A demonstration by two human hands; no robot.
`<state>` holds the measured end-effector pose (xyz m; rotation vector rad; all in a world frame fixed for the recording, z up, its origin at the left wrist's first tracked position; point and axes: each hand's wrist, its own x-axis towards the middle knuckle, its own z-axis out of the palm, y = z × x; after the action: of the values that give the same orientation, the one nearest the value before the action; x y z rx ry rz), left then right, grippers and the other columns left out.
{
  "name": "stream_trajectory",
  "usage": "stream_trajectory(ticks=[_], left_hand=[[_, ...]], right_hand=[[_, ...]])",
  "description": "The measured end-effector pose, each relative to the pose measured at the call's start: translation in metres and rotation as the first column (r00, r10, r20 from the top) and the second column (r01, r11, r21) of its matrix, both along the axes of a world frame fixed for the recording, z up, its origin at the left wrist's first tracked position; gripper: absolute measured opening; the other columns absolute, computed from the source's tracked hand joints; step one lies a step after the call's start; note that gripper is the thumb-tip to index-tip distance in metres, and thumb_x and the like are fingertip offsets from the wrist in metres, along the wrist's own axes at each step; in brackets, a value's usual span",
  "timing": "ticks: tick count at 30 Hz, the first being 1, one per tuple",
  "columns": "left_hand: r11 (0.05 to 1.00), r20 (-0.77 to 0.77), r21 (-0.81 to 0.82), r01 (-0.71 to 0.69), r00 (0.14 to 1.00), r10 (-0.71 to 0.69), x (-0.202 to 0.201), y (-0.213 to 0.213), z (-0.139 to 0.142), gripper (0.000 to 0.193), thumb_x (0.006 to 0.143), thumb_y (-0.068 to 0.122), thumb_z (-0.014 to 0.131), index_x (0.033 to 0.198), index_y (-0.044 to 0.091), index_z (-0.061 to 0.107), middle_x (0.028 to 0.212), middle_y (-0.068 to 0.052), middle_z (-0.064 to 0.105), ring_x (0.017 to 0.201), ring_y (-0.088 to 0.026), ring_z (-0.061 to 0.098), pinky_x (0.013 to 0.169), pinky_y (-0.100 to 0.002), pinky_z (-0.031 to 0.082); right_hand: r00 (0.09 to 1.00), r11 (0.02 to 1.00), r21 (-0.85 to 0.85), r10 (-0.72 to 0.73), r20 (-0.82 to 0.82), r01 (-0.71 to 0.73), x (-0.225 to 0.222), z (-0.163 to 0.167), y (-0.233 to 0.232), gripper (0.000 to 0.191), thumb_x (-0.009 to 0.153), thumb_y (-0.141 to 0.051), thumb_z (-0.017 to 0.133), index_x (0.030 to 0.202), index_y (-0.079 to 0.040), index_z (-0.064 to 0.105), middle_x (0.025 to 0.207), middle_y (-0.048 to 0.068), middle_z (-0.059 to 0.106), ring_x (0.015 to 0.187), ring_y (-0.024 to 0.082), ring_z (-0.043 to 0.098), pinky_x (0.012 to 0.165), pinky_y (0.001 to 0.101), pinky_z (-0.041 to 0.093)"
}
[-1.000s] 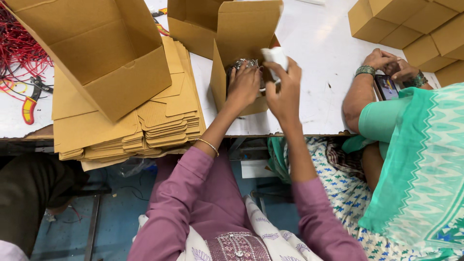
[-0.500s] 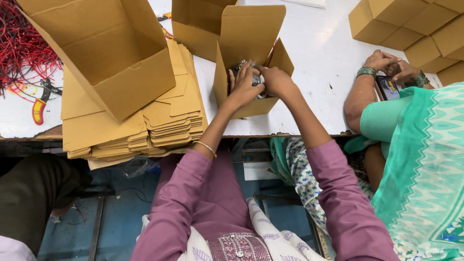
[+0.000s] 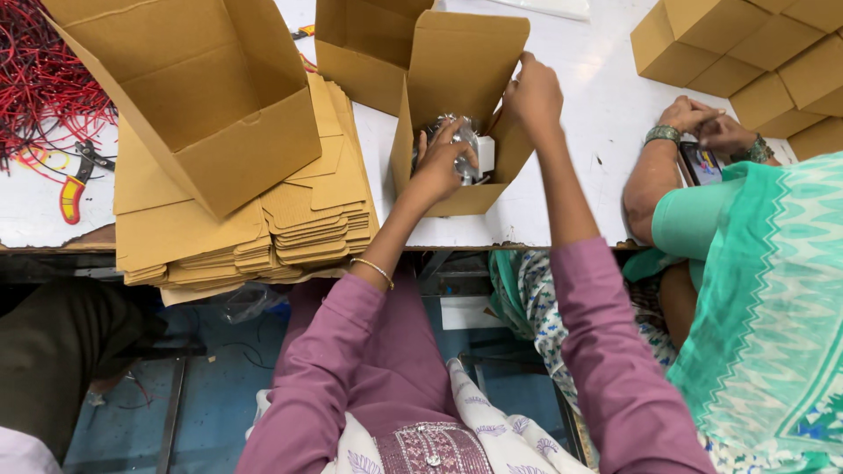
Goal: The person takes flat die-cut cardboard blanks from a stack, folds the side panels and tabs to form open boxes, and places plastic-wrapped components into some boxes. Finished boxes are set on the table in a growing group.
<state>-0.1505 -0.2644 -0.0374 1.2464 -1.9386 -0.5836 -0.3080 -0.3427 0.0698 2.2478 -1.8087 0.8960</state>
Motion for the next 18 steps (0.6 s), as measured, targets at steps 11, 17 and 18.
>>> stream_trajectory(ticks=[11, 17, 18], left_hand=[[1.000, 0.070, 0.006, -0.031, 0.997, 0.030, 0.002, 0.000, 0.001, 0.068, 0.068, -0.008, 0.069, 0.124, 0.030, 0.066, 0.162, -0.008, 0.032, 0.154, -0.031, 0.019, 0.124, -0.056, 0.005], [0.999, 0.133, -0.004, -0.032, 0.991, 0.032, 0.002, 0.006, -0.002, 0.086, 0.067, -0.008, 0.068, 0.141, 0.036, 0.061, 0.159, -0.003, 0.038, 0.152, -0.028, 0.027, 0.126, -0.053, 0.010], [0.999, 0.126, -0.018, -0.030, 0.991, 0.032, 0.003, 0.006, -0.003, 0.088, 0.066, -0.009, 0.067, 0.142, 0.035, 0.060, 0.159, -0.003, 0.039, 0.152, -0.028, 0.027, 0.126, -0.053, 0.010]], right_hand=[[0.882, 0.874, 0.343, 0.176, 0.437, -0.345, -0.001, 0.027, -0.003, 0.030, 0.081, -0.002, 0.076, 0.110, -0.001, 0.073, 0.096, 0.018, 0.073, 0.084, 0.026, 0.070, 0.075, 0.0395, 0.057], [0.925, 0.950, -0.141, 0.304, 0.227, -0.277, -0.005, 0.022, 0.015, 0.027, 0.075, 0.003, 0.074, 0.102, 0.002, 0.071, 0.091, 0.012, 0.073, 0.082, 0.019, 0.069, 0.071, 0.0328, 0.057], [0.877, 0.944, -0.029, 0.315, 0.363, -0.328, -0.007, 0.025, 0.017, 0.020, 0.078, 0.001, 0.073, 0.099, 0.001, 0.071, 0.090, 0.011, 0.073, 0.081, 0.018, 0.070, 0.071, 0.0316, 0.057]])
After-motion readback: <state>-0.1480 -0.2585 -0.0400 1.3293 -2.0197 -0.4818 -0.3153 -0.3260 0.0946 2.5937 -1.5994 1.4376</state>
